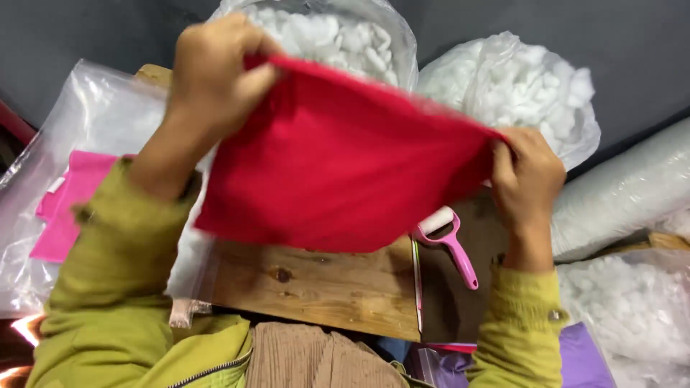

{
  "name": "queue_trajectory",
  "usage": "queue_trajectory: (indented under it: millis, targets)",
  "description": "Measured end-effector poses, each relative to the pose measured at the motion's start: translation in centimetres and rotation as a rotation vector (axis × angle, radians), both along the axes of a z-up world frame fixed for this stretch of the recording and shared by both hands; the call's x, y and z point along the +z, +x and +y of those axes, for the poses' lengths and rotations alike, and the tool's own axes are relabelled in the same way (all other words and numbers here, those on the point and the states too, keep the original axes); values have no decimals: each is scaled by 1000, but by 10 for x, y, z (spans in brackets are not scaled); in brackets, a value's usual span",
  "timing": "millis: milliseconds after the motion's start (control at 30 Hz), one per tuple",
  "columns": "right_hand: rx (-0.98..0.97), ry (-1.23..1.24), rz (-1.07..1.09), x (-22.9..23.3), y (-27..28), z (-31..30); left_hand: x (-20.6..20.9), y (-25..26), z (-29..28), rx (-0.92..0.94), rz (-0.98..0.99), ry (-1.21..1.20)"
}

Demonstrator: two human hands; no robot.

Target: Stuffing a red pillowcase with white fiberfill and smoothing it out to ensure even distribution.

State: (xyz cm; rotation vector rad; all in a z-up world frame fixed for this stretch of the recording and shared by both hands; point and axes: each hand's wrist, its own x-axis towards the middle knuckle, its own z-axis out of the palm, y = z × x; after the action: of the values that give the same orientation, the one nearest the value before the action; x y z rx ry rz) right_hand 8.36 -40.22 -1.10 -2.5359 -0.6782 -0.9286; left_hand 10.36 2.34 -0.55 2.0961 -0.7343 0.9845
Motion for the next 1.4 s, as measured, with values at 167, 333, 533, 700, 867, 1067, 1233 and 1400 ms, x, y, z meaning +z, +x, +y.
queue_trajectory:
  millis: [167,333,533,700,867,1067,1233,1400]
  targets:
    - [-18,-14,-162,-4,39,5,-11,63,-1,300,-169,10]
    - [124,149,-128,-8,-90,5,12,-100,4,-302,-2,3]
    - [113,-38,755,-156,-117,-18,-176,-147,25,-165,954,459]
    - [275,-288,952,-165,-118,-7,-190,-159,-6,-88,1298,624]
    - [107,17,484,-120,-104,58,-168,-139,-88,-24,529,276]
    - [-131,-352,733,-253,-24,94,-280,-62,-107,170,818,644]
    - [-143,-327,643,-191,-10,94,-209,-48,-104,205,803,561]
    - [-229,-305,658,-266,30,84,-270,-23,-90,232,900,649]
